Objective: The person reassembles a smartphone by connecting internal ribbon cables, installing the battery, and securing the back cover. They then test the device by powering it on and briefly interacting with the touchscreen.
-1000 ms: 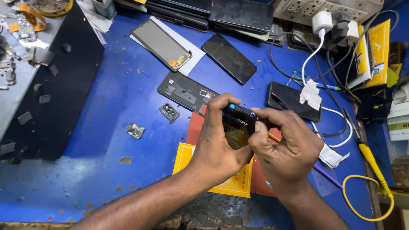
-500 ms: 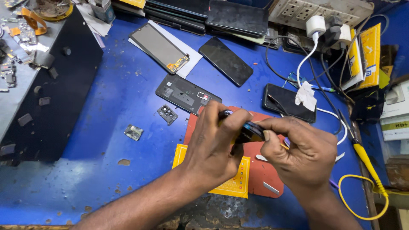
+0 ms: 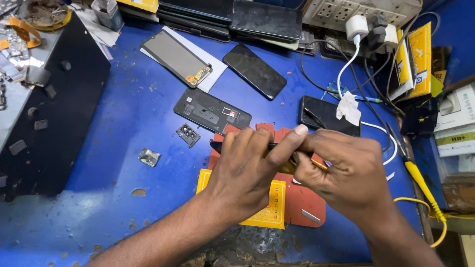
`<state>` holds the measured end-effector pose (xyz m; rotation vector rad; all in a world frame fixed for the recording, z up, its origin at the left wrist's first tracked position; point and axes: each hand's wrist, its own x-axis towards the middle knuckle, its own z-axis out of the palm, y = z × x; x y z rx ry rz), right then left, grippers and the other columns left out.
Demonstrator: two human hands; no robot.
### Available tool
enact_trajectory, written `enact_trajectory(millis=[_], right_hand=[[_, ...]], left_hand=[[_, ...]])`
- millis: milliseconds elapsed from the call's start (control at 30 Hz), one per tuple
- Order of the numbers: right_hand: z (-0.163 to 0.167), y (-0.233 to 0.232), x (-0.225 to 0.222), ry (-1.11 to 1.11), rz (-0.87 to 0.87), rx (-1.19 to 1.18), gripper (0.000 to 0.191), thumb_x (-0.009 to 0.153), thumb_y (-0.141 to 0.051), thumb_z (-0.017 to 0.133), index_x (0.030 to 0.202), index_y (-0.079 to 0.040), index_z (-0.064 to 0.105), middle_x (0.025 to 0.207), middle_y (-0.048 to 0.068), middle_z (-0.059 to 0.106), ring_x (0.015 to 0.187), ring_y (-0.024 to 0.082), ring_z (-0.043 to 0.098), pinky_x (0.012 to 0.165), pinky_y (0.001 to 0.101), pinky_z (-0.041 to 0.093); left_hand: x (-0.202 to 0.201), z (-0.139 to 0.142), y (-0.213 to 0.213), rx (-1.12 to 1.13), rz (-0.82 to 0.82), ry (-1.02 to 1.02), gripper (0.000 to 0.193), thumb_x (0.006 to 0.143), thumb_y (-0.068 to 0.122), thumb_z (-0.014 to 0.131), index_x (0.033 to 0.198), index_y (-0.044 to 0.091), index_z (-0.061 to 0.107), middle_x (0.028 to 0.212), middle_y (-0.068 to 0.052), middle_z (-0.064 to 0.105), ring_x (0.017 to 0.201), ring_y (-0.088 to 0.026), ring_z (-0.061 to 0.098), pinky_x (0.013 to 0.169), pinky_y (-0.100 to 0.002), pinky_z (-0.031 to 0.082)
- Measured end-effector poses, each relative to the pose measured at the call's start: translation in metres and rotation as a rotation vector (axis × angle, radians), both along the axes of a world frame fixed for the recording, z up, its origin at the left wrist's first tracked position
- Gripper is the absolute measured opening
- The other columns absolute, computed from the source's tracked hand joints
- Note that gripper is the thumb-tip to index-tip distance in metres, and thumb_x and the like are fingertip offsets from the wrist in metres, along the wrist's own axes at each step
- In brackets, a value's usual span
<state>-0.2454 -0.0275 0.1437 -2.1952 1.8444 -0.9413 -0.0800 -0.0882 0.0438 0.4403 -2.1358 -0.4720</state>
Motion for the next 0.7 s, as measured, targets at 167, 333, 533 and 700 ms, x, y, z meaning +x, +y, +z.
enact_trajectory(millis=[167, 333, 533, 700], right_hand=[[-0.001, -0.004, -0.001, 0.067, -0.017, 0.019, 0.006, 0.085, -0.006, 0.072, 0.085, 0.000, 0.073, 0.067, 0.011, 0.066, 0.055, 0.020, 0.065, 0.053, 0.0311, 0.050], [-0.006, 0.002, -0.012, 0.015, 0.042, 0.013, 0.013, 0.087, -0.009, 0.073, 0.097, -0.001, 0.073, 0.079, 0.010, 0.072, 0.064, 0.015, 0.070, 0.056, 0.0275, 0.053], [-0.049, 0.003, -0.046, -0.471, -0.388, 0.180, 0.017, 0.098, -0.005, 0.064, 0.104, -0.002, 0.079, 0.077, 0.005, 0.072, 0.062, 0.009, 0.059, 0.054, 0.0265, 0.047], [-0.094, 0.007, -0.062, -1.068, -0.329, -0.062, 0.016, 0.101, -0.005, 0.059, 0.107, 0.003, 0.072, 0.090, 0.005, 0.074, 0.077, 0.011, 0.068, 0.075, 0.0249, 0.058]], left_hand=[[-0.002, -0.001, 0.001, -0.018, 0.013, -0.068, 0.080, 0.094, 0.000, 0.063, 0.164, 0.017, 0.027, 0.105, -0.008, 0.047, 0.097, -0.030, 0.048, 0.083, -0.047, 0.034], [-0.002, 0.002, 0.000, -0.010, -0.015, -0.107, 0.081, 0.096, 0.002, 0.065, 0.165, 0.019, 0.027, 0.115, -0.011, 0.052, 0.105, -0.031, 0.053, 0.088, -0.047, 0.037], [0.001, 0.002, -0.023, 0.146, 0.083, -0.101, 0.113, 0.070, 0.023, 0.087, 0.163, 0.018, 0.023, 0.126, -0.016, 0.053, 0.111, -0.035, 0.055, 0.098, -0.052, 0.039], [-0.006, -0.003, -0.030, 0.599, 0.244, 0.144, 0.112, 0.070, 0.018, 0.091, 0.159, 0.018, 0.024, 0.129, -0.015, 0.048, 0.114, -0.031, 0.056, 0.100, -0.042, 0.048]])
